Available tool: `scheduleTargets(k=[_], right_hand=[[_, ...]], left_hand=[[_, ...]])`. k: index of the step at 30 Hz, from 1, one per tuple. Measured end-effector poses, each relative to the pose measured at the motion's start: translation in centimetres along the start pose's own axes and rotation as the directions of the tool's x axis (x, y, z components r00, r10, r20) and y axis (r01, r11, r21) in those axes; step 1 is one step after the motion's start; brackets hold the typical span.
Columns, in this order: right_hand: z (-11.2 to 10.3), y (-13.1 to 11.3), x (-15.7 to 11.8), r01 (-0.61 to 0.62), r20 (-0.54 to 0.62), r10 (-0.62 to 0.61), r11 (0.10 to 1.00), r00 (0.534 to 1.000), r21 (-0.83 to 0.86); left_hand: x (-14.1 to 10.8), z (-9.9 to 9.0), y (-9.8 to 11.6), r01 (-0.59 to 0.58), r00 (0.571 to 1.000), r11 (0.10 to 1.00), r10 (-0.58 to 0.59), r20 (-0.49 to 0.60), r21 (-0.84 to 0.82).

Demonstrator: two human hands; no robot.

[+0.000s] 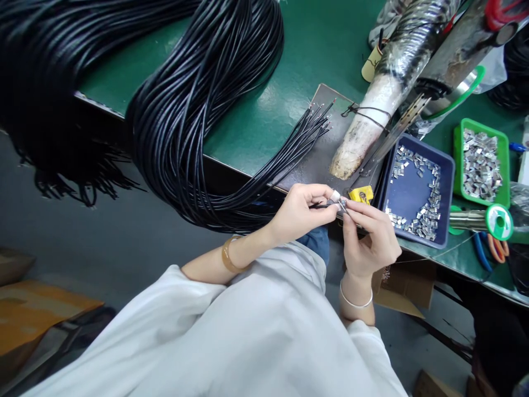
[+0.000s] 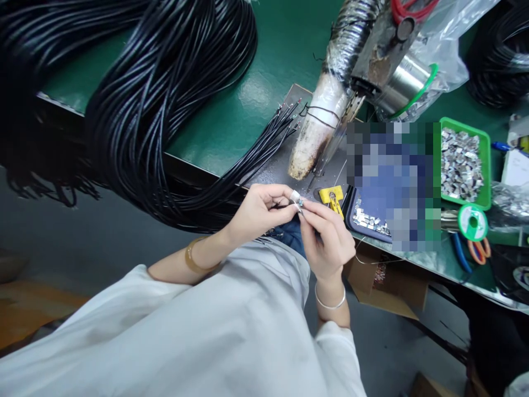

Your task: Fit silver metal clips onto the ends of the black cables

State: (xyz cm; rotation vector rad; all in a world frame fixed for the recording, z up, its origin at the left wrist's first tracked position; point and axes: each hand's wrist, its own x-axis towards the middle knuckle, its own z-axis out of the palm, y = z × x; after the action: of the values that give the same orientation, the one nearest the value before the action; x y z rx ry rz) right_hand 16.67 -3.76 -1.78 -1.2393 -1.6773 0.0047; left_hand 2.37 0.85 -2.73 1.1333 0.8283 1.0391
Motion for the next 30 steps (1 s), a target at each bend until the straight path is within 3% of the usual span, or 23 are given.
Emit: scheduleTargets(k=[7, 18, 30], right_hand=[[-0.1, 0.4, 0.0, -0.224, -0.024, 0.228, 0.969, 0.973, 0.104], [0.3, 1.5, -0.2, 0.018, -0.007, -0.018, 1.0, 1.0, -0.019], [0.8, 1.4, 0.4, 0.014, -0.049, -0.02, 0.994, 0.999, -0.11]], left_hand=[[0.8, -0.4, 0.9, 0.058, 0.998, 0.997, -0.057, 0.021, -0.048], [1.4, -0.3, 0.1, -0.034, 0.999, 0.997, 0.034, 0.005, -0.063], [1.5, 0.4, 0.4, -0.014, 0.995, 0.999, 0.011, -0.103, -0.029]])
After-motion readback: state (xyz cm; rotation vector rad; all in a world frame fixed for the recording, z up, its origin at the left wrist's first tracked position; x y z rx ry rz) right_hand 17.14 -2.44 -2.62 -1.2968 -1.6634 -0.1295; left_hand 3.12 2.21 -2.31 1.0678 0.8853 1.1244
